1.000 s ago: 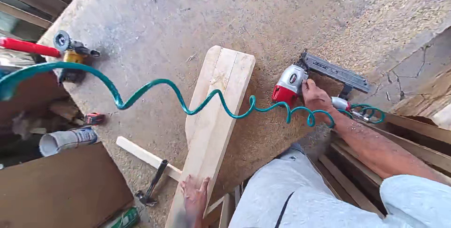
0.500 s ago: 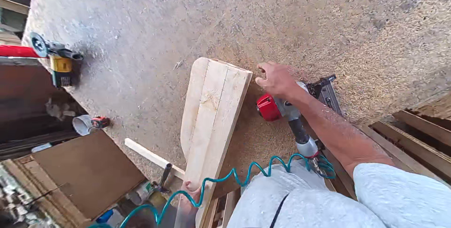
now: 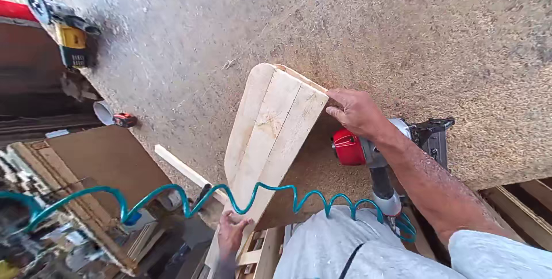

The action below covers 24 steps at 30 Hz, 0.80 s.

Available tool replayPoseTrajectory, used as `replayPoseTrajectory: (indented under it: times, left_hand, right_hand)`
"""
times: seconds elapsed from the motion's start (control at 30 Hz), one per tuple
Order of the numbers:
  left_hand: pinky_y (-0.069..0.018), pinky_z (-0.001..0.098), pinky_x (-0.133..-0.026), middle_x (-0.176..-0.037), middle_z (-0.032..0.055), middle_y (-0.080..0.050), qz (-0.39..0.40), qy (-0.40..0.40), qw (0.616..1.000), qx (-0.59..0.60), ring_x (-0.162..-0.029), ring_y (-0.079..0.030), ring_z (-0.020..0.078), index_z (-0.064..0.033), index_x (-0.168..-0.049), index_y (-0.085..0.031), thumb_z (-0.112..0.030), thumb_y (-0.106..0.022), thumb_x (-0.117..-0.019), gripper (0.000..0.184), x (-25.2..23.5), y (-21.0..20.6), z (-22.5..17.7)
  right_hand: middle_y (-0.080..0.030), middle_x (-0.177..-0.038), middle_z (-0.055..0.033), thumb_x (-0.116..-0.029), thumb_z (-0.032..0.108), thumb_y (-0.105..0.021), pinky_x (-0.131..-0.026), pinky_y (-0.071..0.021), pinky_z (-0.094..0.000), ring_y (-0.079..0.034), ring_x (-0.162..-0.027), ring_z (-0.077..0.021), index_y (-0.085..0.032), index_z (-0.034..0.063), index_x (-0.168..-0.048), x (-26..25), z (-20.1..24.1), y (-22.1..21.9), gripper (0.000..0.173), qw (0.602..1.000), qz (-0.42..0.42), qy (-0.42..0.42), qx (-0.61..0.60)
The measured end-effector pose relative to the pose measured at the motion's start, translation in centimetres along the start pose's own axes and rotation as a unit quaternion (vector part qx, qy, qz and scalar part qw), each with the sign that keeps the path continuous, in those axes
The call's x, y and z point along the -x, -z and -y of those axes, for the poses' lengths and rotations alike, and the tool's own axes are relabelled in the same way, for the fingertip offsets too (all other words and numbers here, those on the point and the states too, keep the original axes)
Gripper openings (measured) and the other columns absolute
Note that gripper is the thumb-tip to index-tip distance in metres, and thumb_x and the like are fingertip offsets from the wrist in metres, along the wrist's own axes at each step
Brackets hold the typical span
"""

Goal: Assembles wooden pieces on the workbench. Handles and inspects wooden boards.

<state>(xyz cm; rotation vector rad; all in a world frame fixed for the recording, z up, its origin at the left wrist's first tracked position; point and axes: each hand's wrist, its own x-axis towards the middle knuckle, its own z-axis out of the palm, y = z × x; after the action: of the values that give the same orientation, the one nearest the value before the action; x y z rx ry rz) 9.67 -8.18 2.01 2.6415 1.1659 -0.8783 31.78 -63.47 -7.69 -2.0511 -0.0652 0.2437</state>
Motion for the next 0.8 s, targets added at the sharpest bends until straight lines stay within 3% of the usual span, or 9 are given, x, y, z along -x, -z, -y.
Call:
replayPoseTrajectory:
  times: [0.13,0.23,0.3,0.37,0.4,0.5,0.57,0.7,0.8]
  left_hand:
    - [-0.0466,0.0711,-0.1,-0.125,0.0324,-0.063,0.0,-0.012,1.0,-0.008,-0.118,-0.061,0.0504,-0.002,-0.146,-0.049,-0.031,-0.097,-0.0682,0.096,0.4,0.4,-0.2]
    - [-0.0477,0.0697,-0.101,-0.13,0.0287,-0.063,0.009,0.015,1.0,0.005,-0.12,-0.062,0.048,-0.0088,-0.15,-0.046,-0.031,-0.092,-0.0728,0.092,0.7,0.3,-0.3]
    - [-0.0486,0.0658,-0.104,-0.139,0.0258,-0.059,-0.008,-0.001,0.999,0.035,-0.126,-0.06,0.0441,-0.0098,-0.152,-0.042,-0.033,-0.095,-0.0682,0.102,0.6,0.3,0.7]
    - [-0.0314,0.0569,-0.123,-0.164,0.0221,-0.033,-0.031,-0.076,0.995,0.058,-0.152,-0.032,0.0383,-0.005,-0.159,-0.034,-0.043,-0.095,-0.0652,0.118,-0.5,0.0,2.8]
    - [-0.0234,0.0562,-0.126,-0.167,0.0216,-0.026,-0.04,-0.11,0.99,0.073,-0.156,-0.023,0.0379,-0.0036,-0.159,-0.032,-0.05,-0.092,-0.0658,0.121,-1.4,-0.1,3.6]
    - [-0.0263,0.0591,-0.124,-0.158,0.0211,-0.044,-0.002,-0.131,0.988,0.081,-0.148,-0.039,0.0368,-0.0044,-0.158,-0.034,-0.066,-0.081,-0.0727,0.116,-4.2,1.3,3.1]
    - [-0.0381,0.0601,-0.116,-0.143,0.0201,-0.058,0.046,-0.148,0.987,0.039,-0.136,-0.053,0.0366,-0.0059,-0.148,-0.05,-0.068,-0.078,-0.0761,0.099,-6.2,2.0,2.8]
    - [-0.0463,0.0633,-0.105,-0.127,0.0215,-0.064,0.112,-0.196,0.974,0.003,-0.122,-0.061,0.0382,-0.0068,-0.128,-0.066,-0.068,-0.08,-0.0752,0.082,-9.8,2.7,3.0]
    - [-0.0461,0.0637,-0.105,-0.126,0.0211,-0.066,0.166,-0.248,0.954,0.021,-0.12,-0.062,0.0376,-0.0077,-0.131,-0.064,-0.064,-0.079,-0.0799,0.077,-11.5,2.9,3.3]
  right_hand:
    - [-0.075,-0.114,-0.0049,-0.0967,0.028,-0.07,-0.094,-0.0594,-0.0402,-0.071,-0.104,-0.0149,-0.074,0.0098,-0.117,0.1,0.2,0.5,0.028,0.998,-0.03,-0.025,-0.043]
    - [-0.074,-0.114,-0.007,-0.0986,0.04,-0.067,-0.092,-0.0601,-0.0443,-0.072,-0.102,-0.0164,-0.068,0.0127,-0.128,-0.2,0.3,0.2,0.04,0.997,0.021,-0.076,-0.008]
    - [-0.073,-0.118,-0.0116,-0.1012,0.044,-0.061,-0.095,-0.0578,-0.0473,-0.072,-0.105,-0.0199,-0.063,0.0123,-0.138,-0.5,0.4,-0.2,0.049,0.995,0.056,-0.08,0.032]
    - [-0.074,-0.116,-0.0116,-0.1023,0.048,-0.057,-0.095,-0.0574,-0.0448,-0.072,-0.104,-0.0184,-0.066,0.0122,-0.134,-0.5,0.5,-0.5,0.049,0.994,0.05,-0.061,0.069]
    - [-0.074,-0.114,-0.0115,-0.103,0.048,-0.057,-0.095,-0.0571,-0.0436,-0.072,-0.103,-0.018,-0.07,0.0114,-0.128,-0.2,0.8,-0.5,0.046,0.994,0.033,-0.05,0.091]
    - [-0.073,-0.113,-0.0189,-0.1047,0.036,-0.057,-0.096,-0.0557,-0.0446,-0.071,-0.103,-0.0239,-0.07,0.0024,-0.122,1.5,4.1,-0.4,0.04,0.989,-0.002,-0.04,0.142]
    - [-0.071,-0.116,-0.0217,-0.1041,0.033,-0.058,-0.096,-0.0561,-0.0433,-0.071,-0.105,-0.0254,-0.068,-0.0011,-0.124,3.9,6.6,-0.7,0.041,0.987,-0.016,-0.042,0.155]
    - [-0.065,-0.133,-0.0251,-0.102,0.032,-0.06,-0.109,-0.0482,-0.0475,-0.061,-0.128,-0.0334,-0.066,-0.003,-0.127,11.3,10.1,-3.3,0.044,0.968,-0.09,-0.027,0.231]
    - [-0.051,-0.147,-0.0309,-0.0985,0.035,-0.063,-0.12,-0.0358,-0.0516,-0.047,-0.141,-0.0417,-0.058,-0.0071,-0.137,17.7,10.5,-6.6,0.058,0.938,-0.156,-0.105,0.29]
